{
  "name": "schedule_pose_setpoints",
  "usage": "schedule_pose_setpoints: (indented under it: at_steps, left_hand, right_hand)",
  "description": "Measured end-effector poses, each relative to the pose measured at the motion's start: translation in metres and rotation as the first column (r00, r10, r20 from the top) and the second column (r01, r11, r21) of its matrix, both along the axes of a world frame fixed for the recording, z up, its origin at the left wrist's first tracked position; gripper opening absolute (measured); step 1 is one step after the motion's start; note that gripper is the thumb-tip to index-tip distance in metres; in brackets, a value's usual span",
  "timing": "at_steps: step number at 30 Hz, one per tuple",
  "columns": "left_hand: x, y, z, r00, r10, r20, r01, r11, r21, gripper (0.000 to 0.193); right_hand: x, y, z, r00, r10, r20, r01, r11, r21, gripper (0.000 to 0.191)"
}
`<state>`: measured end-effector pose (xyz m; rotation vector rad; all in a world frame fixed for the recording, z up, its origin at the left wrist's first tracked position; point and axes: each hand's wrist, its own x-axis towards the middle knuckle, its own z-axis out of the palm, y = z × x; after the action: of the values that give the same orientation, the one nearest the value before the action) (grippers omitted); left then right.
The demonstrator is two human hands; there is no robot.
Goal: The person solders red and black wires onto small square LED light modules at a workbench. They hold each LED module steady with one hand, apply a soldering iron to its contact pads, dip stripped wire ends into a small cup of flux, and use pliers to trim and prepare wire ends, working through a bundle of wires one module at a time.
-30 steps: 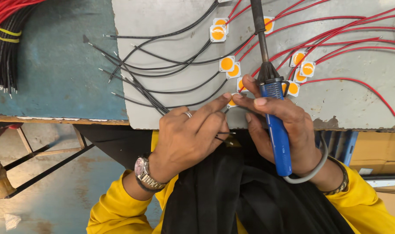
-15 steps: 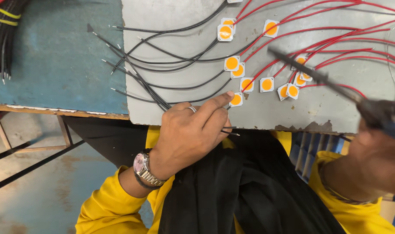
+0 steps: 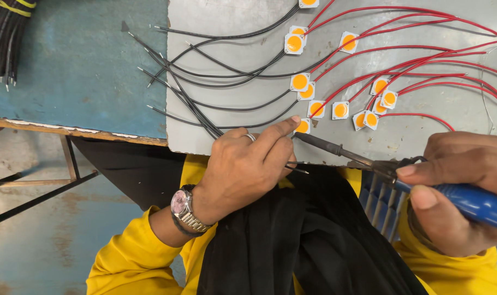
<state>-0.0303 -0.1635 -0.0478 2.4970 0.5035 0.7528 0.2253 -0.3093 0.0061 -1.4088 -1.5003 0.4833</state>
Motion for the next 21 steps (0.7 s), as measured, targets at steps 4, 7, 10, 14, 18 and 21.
schedule_pose_setpoints:
  at_steps: [4, 7, 10, 14, 18, 21]
  left_hand:
    - [0.0, 0.001, -0.002, 1.0, 0.009, -0.007, -0.009, 1.0, 0.009, 0.019]
    - [0.0, 0.0, -0.002, 1.0, 0.018, -0.016, -0.017, 1.0, 0.014, 0.017]
    - [0.001, 0.0, -0.001, 0.999, 0.017, -0.034, -0.016, 1.0, 0.023, 0.017]
    - [0.002, -0.001, 0.001, 0.997, 0.038, -0.065, -0.035, 0.998, 0.051, 0.015]
    - [0.003, -0.002, 0.003, 0.998, 0.031, -0.062, -0.029, 0.999, 0.03, 0.019]
    - [0.003, -0.002, 0.003, 0.997, 0.03, -0.069, -0.028, 0.999, 0.024, 0.021]
  right_hand:
    - [0.005, 0.011, 0.019, 0.987, 0.119, 0.112, -0.1, 0.982, -0.158, 0.018]
    - [0.002, 0.018, 0.031, 0.964, 0.194, 0.182, -0.153, 0.964, -0.217, 0.017]
    - [-0.005, 0.026, 0.04, 0.938, 0.226, 0.261, -0.169, 0.96, -0.224, 0.016]
    - [-0.008, 0.031, 0.05, 0.89, 0.294, 0.348, -0.215, 0.945, -0.248, 0.012]
    - [-0.004, 0.019, 0.049, 0.892, 0.269, 0.364, -0.173, 0.946, -0.273, 0.012]
    - [0.011, 0.009, 0.047, 0.922, 0.258, 0.287, -0.147, 0.922, -0.358, 0.019]
